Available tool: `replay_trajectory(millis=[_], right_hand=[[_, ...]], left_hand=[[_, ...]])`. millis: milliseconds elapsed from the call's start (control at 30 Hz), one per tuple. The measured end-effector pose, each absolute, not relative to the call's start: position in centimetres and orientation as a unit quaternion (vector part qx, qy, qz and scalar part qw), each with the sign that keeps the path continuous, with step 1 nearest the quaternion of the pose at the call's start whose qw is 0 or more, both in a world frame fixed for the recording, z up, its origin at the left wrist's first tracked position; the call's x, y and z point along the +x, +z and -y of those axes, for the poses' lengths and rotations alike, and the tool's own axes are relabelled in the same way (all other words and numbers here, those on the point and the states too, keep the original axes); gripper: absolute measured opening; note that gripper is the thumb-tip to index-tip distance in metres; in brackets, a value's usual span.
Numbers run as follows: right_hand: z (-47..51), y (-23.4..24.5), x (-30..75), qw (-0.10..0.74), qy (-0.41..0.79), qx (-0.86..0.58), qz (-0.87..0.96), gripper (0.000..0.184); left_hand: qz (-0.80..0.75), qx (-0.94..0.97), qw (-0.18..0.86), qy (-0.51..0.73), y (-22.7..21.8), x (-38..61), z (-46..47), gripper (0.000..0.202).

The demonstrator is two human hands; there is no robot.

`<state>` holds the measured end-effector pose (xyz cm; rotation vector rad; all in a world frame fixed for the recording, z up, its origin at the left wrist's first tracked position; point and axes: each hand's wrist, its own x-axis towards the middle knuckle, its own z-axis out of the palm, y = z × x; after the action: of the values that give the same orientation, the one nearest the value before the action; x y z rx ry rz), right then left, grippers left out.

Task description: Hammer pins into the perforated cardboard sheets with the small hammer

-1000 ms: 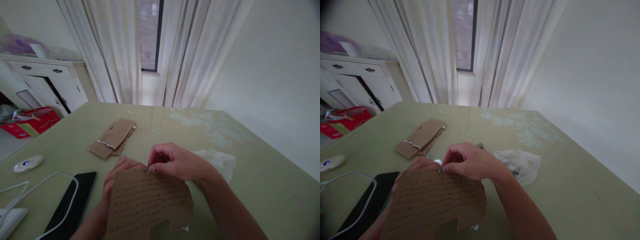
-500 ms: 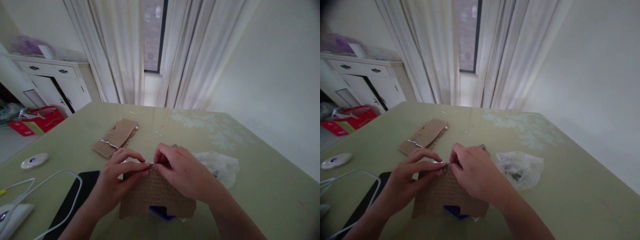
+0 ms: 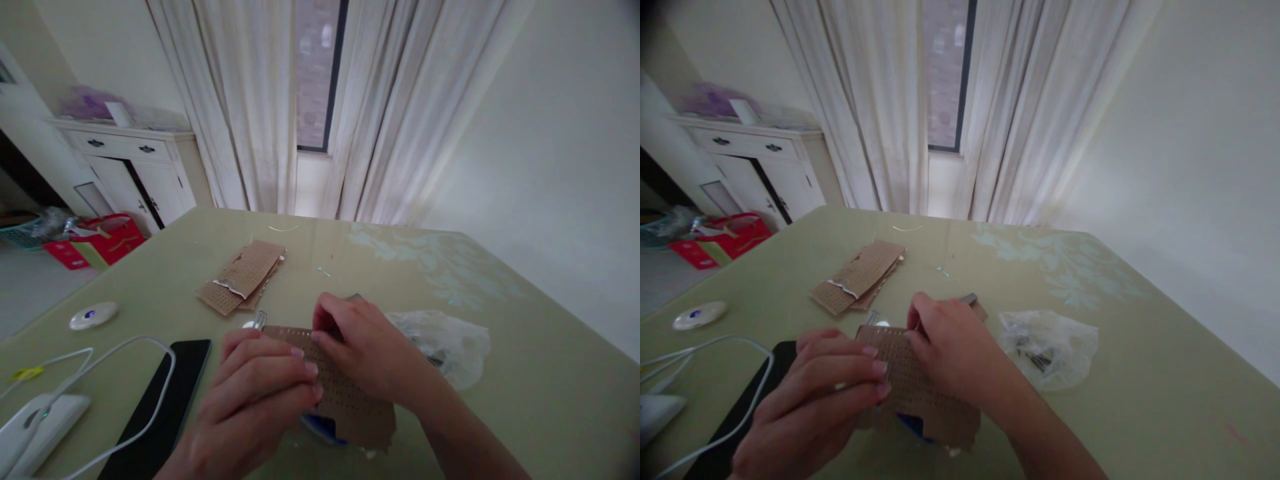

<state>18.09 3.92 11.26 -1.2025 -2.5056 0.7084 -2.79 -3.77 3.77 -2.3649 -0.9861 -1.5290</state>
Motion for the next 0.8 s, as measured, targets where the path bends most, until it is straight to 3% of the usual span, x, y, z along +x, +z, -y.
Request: replay_trajectory(millis=[67,167,233,300,400,533,700,800], right_hand=[[-4.5,11.4,18.6,0.151,0.25,-0.415,0.862,0.009],[-5.5,12.2,20.1,0.2,0.255,-0.441,0.837,0.007],[-6.1,12.7,21.4,0.226,0.274,-0.449,0.82,0.006],[-6.7,13.1,22.4,0.243,0.301,-0.444,0.808,0.005],[-7.2,13.1,22.9,0.253,0.322,-0.438,0.8,0.004],[-7.3,12.7,22.3,0.246,0.327,-0.434,0.803,0.002],[-7.3,11.7,21.3,0.229,0.373,-0.382,0.814,0.01],[-7.5,10.9,20.5,0.229,0.414,-0.351,0.808,0.012]], left_hand=[[0.36,-0.751,0.042,-0.552,3.6,-3.4,3.6,0.021],[0.549,-0.569,-0.03,-0.612,2.6,-5.6,1.2,0.011],[0.659,-0.525,-0.093,-0.53,1.6,-7.4,-1.0,0.027],[0.734,-0.57,-0.158,-0.333,0.3,-8.7,-2.9,0.029],[0.764,-0.574,-0.16,-0.247,-1.5,-9.1,-4.2,0.021],[0.782,-0.566,-0.143,-0.219,-2.8,-8.4,-4.2,0.02],[0.767,-0.574,-0.145,-0.248,-2.3,-8.4,-3.9,0.017],[0.714,-0.611,-0.152,-0.305,-1.5,-7.9,-3.5,0.026]])
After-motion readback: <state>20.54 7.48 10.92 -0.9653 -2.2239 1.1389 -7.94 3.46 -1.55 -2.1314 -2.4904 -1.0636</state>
